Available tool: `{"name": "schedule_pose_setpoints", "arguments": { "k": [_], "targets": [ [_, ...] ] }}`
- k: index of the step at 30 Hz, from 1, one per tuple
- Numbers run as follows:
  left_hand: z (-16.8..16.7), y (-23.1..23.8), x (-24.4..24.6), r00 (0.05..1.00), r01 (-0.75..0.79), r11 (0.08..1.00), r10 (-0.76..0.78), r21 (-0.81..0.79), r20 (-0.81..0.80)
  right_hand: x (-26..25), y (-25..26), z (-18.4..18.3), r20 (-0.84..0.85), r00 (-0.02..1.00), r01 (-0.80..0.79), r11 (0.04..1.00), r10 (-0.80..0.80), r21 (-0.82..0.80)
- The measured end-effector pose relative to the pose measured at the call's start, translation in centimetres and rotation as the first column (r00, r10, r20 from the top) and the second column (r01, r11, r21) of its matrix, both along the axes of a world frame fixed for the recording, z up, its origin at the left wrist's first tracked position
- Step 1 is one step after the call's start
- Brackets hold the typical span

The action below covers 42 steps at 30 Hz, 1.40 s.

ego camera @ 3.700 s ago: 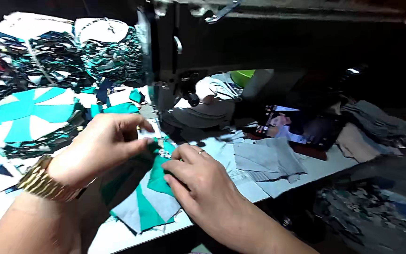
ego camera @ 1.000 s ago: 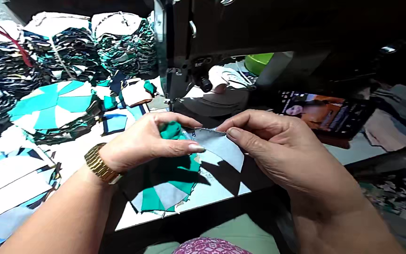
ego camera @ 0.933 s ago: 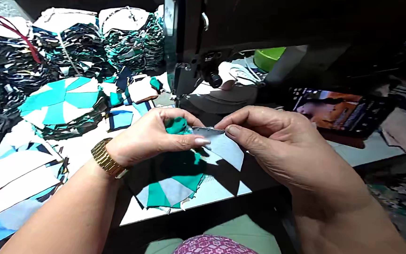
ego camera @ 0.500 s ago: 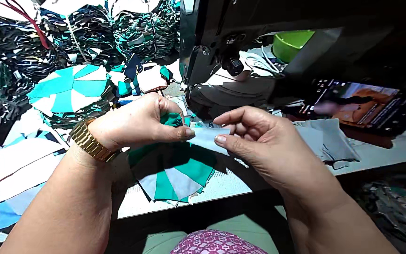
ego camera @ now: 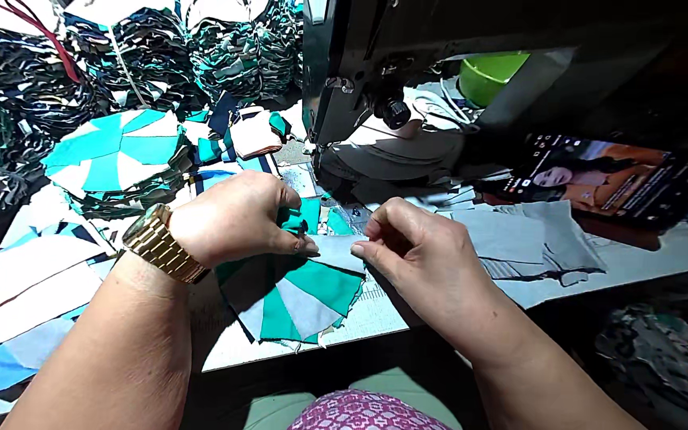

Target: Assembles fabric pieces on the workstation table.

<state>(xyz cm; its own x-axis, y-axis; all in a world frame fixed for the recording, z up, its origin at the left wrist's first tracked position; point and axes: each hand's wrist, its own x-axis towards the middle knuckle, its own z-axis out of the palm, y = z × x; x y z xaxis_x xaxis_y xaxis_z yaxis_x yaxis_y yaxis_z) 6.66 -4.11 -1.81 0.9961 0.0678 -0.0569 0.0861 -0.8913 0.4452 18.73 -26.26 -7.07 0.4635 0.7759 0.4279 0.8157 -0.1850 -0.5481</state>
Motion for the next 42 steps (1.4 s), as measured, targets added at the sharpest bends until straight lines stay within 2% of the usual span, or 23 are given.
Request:
{"name": "schedule_pose_setpoints", "arguments": {
  "k": [4,9,13,15,17,19,21,24,26,28,33,36,39,42],
  "targets": [
    [-0.2,0.1,-0.1,0.990,0.062,0.997,-0.055,-0.054,0.126,-0.2,-0.6,0.2,0.070,0.993,-0.103,0.992,0.098,0.070],
    [-0.5,-1.1,0.2,0.998,0.066,0.996,-0.064,0.063,-0.022,-0.5,-0.7,-0.4,0.080,0.981,-0.174,0.984,0.176,-0.034],
    [-1.3,-0.4,-0.1,0.997,0.070,0.994,-0.072,0.086,0.022,-0.9,-0.9,-0.2,0.104,0.978,-0.171,0.979,0.183,-0.110],
    [-1.7,-0.1,-0.2,0.993,0.078,0.996,-0.082,0.050,0.085,-1.4,-1.0,-0.1,0.131,0.976,-0.156,0.979,0.173,-0.132],
    [-1.3,-0.8,-0.4,0.988,0.050,0.993,-0.033,-0.110,0.149,-1.8,-1.1,0.0,0.145,0.976,-0.141,0.981,0.161,-0.134],
    [-0.4,-1.7,-0.6,0.989,-0.002,0.946,0.049,-0.324,0.137,-1.9,-1.2,0.0,0.150,0.978,-0.133,0.987,0.146,-0.094],
    [-0.3,-1.4,-0.4,0.993,0.009,0.847,0.053,-0.531,0.101,-1.8,-1.2,-0.2,0.162,0.978,-0.126,0.991,0.130,-0.040],
    [-0.7,-0.5,-0.1,0.998,0.063,0.593,-0.023,-0.802,0.062,-1.4,-1.0,-0.9,0.190,0.973,-0.127,0.991,0.132,-0.038],
    [-0.7,-0.6,0.0,0.999,0.024,0.403,-0.044,-0.915,0.006,-1.1,-1.0,-1.0,0.177,0.975,-0.128,0.991,0.131,-0.028],
    [-0.5,-1.1,0.1,0.999,-0.015,0.325,-0.034,-0.946,-0.028,-0.6,-1.1,-0.7,0.101,0.987,-0.127,0.992,0.123,0.026],
    [-0.5,-1.7,0.1,0.995,0.018,0.248,-0.100,-0.968,-0.007,-0.5,-0.9,1.4,0.018,1.000,-0.009,0.963,0.004,0.271],
    [-0.5,-2.0,0.2,0.993,0.019,0.255,-0.120,-0.967,-0.012,-0.9,-0.5,2.4,0.059,0.998,-0.054,0.927,0.035,0.371],
    [-0.6,-2.3,0.2,0.991,0.044,0.288,-0.136,-0.957,0.004,-1.2,0.1,2.8,0.139,0.989,-0.098,0.929,0.051,0.358],
    [-0.5,-2.3,0.2,0.985,0.079,0.335,-0.169,-0.939,0.023,-1.0,0.7,2.6,0.181,0.983,-0.073,0.950,0.018,0.305]
  ]
}}
